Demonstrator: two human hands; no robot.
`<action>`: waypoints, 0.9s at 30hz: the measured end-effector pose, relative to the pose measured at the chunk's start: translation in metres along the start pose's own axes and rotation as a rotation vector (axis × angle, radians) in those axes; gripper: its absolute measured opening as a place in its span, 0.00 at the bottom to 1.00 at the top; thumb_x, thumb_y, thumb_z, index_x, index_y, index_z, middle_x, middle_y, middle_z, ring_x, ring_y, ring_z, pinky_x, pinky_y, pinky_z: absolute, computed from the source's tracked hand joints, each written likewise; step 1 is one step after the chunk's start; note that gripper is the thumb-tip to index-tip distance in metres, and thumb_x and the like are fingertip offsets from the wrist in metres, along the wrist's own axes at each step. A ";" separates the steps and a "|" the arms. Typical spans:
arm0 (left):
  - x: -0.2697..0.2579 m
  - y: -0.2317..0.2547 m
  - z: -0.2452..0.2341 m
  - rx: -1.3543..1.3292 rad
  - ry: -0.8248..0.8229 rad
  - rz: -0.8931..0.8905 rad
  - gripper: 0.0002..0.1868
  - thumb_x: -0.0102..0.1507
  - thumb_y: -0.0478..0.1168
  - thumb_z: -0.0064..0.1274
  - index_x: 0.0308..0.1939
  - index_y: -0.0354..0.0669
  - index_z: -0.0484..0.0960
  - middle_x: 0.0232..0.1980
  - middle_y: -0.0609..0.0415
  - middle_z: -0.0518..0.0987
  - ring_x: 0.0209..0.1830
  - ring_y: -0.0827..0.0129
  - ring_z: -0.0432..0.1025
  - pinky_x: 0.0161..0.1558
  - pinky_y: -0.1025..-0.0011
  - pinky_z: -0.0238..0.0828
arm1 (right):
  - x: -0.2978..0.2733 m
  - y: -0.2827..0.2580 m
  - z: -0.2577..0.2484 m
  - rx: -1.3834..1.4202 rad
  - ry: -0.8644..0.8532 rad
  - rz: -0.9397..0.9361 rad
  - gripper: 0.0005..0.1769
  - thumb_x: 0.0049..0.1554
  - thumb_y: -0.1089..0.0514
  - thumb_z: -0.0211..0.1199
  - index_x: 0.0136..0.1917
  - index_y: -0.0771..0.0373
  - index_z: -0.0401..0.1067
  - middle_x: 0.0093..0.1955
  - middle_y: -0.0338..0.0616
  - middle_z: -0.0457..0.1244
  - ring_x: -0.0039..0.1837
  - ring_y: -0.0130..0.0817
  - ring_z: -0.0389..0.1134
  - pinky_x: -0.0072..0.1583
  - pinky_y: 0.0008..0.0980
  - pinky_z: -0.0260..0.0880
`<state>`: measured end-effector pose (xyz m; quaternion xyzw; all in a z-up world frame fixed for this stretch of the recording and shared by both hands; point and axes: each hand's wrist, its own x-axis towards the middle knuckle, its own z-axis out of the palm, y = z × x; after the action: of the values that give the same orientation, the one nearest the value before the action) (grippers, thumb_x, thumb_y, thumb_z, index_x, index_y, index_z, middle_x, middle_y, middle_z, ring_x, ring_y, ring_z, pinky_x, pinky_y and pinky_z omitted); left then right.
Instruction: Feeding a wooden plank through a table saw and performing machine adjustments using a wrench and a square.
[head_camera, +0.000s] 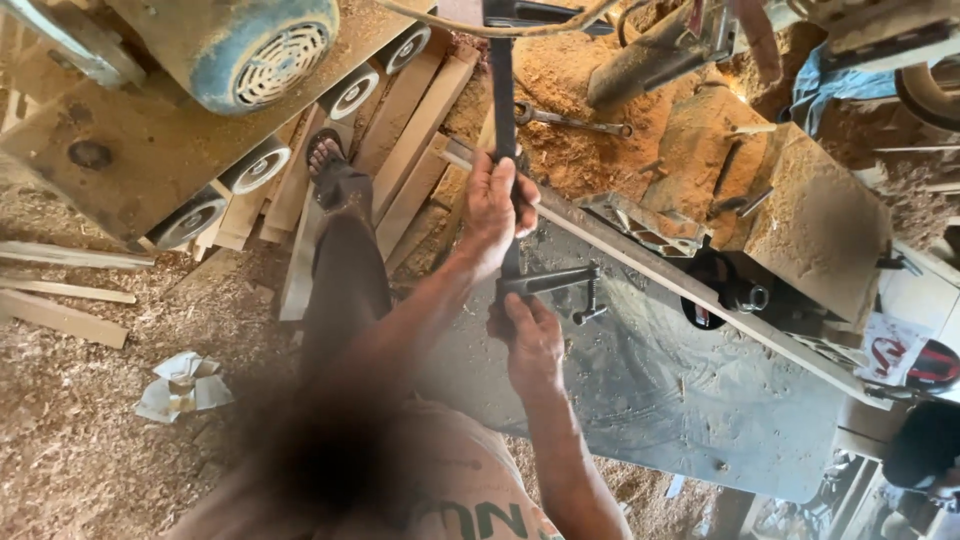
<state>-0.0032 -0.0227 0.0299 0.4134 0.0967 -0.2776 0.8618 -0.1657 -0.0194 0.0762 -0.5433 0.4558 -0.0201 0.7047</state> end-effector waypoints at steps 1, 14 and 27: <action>0.000 -0.007 -0.002 -0.012 -0.022 -0.017 0.10 0.76 0.42 0.34 0.56 0.45 0.68 0.26 0.46 0.79 0.13 0.69 0.72 0.09 0.79 0.61 | 0.001 0.001 0.005 0.046 0.039 -0.034 0.14 0.64 0.51 0.63 0.45 0.64 0.71 0.38 0.46 0.65 0.43 0.35 0.69 0.49 0.38 0.71; 0.026 -0.027 0.014 -0.019 0.049 -0.163 0.11 0.74 0.44 0.35 0.57 0.45 0.62 0.27 0.44 0.78 0.15 0.61 0.74 0.10 0.73 0.69 | 0.011 -0.023 -0.044 -1.089 0.223 -0.880 0.35 0.47 0.29 0.76 0.52 0.57 0.70 0.34 0.38 0.67 0.36 0.36 0.73 0.40 0.38 0.74; 0.107 0.009 0.070 -0.044 0.029 -0.142 0.30 0.64 0.37 0.47 0.63 0.25 0.52 0.32 0.34 0.77 0.22 0.52 0.79 0.22 0.56 0.85 | 0.144 -0.079 -0.099 -1.167 0.404 -1.232 0.16 0.66 0.47 0.68 0.55 0.62 0.76 0.40 0.48 0.66 0.38 0.44 0.69 0.41 0.36 0.67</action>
<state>0.0858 -0.1146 0.0378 0.3905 0.1443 -0.3298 0.8473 -0.1099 -0.2010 0.0493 -0.9534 0.1345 -0.2568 0.0833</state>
